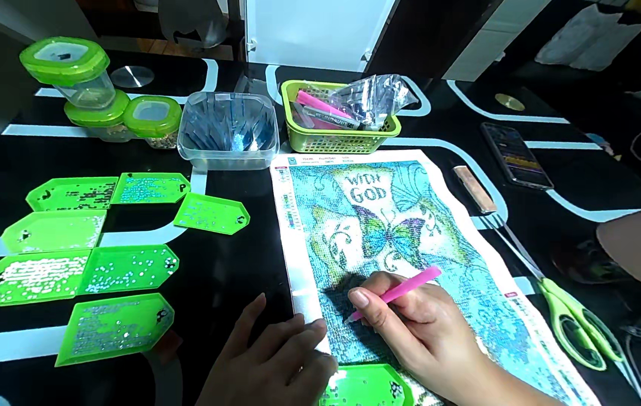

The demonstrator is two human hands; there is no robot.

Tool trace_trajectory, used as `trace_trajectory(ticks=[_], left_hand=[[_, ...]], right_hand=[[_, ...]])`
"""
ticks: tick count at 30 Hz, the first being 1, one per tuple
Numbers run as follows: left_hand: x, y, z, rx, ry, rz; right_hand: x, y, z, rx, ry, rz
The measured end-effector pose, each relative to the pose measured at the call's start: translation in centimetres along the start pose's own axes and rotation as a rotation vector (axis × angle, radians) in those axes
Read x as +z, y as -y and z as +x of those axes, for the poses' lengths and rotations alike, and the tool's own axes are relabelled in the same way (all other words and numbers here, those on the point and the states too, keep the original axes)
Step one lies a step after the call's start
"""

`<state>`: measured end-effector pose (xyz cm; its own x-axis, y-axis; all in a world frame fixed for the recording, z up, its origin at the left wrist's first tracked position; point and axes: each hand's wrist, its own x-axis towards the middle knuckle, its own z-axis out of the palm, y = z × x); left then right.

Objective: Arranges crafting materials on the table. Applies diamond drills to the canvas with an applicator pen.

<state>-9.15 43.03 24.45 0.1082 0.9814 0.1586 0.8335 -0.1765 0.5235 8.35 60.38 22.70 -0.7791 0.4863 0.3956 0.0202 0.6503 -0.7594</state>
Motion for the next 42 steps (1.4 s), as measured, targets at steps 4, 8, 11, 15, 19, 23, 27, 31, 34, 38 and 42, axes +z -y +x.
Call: trace_trajectory(ticks=[4,8,11,15,19,23,27,31,34,38,42], left_hand=[[0.0,0.0,0.0,0.001,-0.005,0.001],[0.1,0.0,0.0,0.006,-0.003,0.008],[0.0,0.0,0.0,0.005,-0.004,0.006],[0.0,0.0,0.1,0.004,0.006,0.007],[-0.2,0.0,0.1,0.002,0.018,-0.002],[-0.2,0.0,0.0,-0.005,0.025,-0.003],[-0.3,-0.1,0.1,-0.006,0.026,-0.002],[-0.2,0.0,0.0,-0.005,0.017,0.007],[-0.2,0.0,0.1,-0.004,0.017,0.006],[-0.2,-0.1,0.0,-0.005,0.016,0.006],[-0.1,0.0,0.0,-0.003,0.010,0.007]], right_hand=[[0.1,0.2,-0.1,-0.065,0.003,-0.073],[0.0,0.4,-0.3,-0.093,0.004,-0.108],[-0.7,0.6,-0.6,0.002,0.031,0.007],[-1.9,1.2,-2.2,0.101,-0.008,0.229],[-2.5,2.4,-4.1,0.074,-0.015,0.165],[-2.7,2.4,-5.3,0.061,-0.008,0.098],[-2.7,2.2,-5.6,0.035,-0.025,0.066],[-2.3,2.6,-5.6,0.039,-0.004,0.111],[-2.1,2.8,-5.6,0.025,0.034,0.103],[-1.9,2.7,-5.6,0.013,0.044,0.092],[-1.9,2.6,-5.7,0.014,0.044,0.108]])
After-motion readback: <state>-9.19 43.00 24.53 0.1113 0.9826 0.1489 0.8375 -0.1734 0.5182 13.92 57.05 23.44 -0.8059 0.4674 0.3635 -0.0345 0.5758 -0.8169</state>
